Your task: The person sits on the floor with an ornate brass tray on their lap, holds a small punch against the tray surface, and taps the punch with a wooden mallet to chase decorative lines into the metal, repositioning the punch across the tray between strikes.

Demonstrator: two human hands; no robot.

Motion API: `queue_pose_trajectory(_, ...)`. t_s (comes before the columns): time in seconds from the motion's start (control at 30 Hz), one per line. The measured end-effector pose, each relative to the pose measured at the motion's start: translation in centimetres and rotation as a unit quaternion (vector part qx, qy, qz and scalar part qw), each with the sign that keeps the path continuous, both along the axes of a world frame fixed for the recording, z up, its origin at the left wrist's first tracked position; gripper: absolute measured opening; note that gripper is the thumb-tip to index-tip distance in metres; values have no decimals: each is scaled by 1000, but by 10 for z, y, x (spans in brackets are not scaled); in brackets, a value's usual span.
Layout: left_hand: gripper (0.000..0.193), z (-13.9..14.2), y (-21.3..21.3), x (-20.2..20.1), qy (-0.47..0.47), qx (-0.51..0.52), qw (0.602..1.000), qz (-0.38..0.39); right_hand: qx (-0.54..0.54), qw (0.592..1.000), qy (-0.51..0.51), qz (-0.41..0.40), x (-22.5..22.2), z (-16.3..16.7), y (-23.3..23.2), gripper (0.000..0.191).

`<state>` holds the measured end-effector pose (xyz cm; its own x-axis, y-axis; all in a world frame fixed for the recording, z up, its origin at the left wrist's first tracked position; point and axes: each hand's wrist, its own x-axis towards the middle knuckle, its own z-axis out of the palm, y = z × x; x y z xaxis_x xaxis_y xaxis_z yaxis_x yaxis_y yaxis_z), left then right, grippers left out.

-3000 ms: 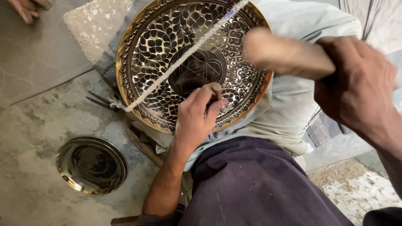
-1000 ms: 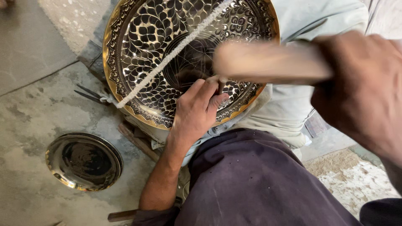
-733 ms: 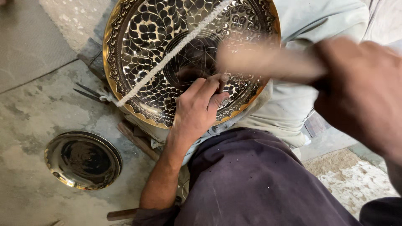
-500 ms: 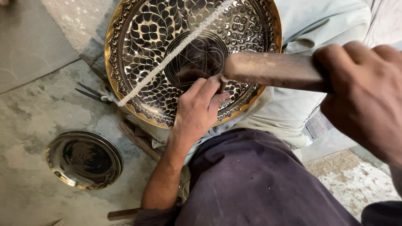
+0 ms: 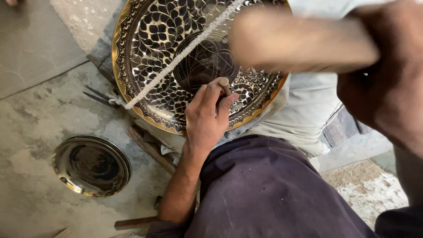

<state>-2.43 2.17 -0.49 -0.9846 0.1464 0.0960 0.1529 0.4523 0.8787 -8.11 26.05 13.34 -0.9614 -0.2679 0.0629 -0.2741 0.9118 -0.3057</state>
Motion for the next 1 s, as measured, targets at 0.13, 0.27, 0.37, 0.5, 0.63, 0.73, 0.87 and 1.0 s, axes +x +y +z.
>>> queue_pose_trajectory(0.13, 29, 0, 2, 1, 10, 3, 1000, 4, 14, 999, -27, 18, -6, -2, -8, 37)
queue_pose_trajectory(0.27, 25, 4, 5, 1, 28, -23, 999, 17, 272, 958, 8, 95, 12, 4, 7, 35)
queue_pose_trajectory(0.37, 17, 9, 2, -2, 16, 14, 998, 66, 166, 983, 38, 66, 26, -4, 22, 31)
queue_pose_trajectory(0.5, 25, 11, -9, -13, -12, 27, 999, -44, 134, 990, 13, 38, 34, -19, 38, 30)
queue_pose_trajectory(0.63, 31, 7, -14, -24, 10, 5, 992, -130, 130, 991, 30, 33, 27, -26, 40, 32)
queue_pose_trajectory(0.73, 34, 4, -11, -28, 1, -29, 986, -163, -21, 1000, -17, 1, 20, -26, 35, 28)
queue_pose_trajectory(0.87, 33, 5, -10, -31, 2, -24, 985, -171, -190, 968, -122, -108, 17, -30, 26, 31)
queue_pose_trajectory(1.0, 32, 2, -10, -32, 8, -42, 982, -182, 90, 995, 3, 43, 14, -40, 28, 39)
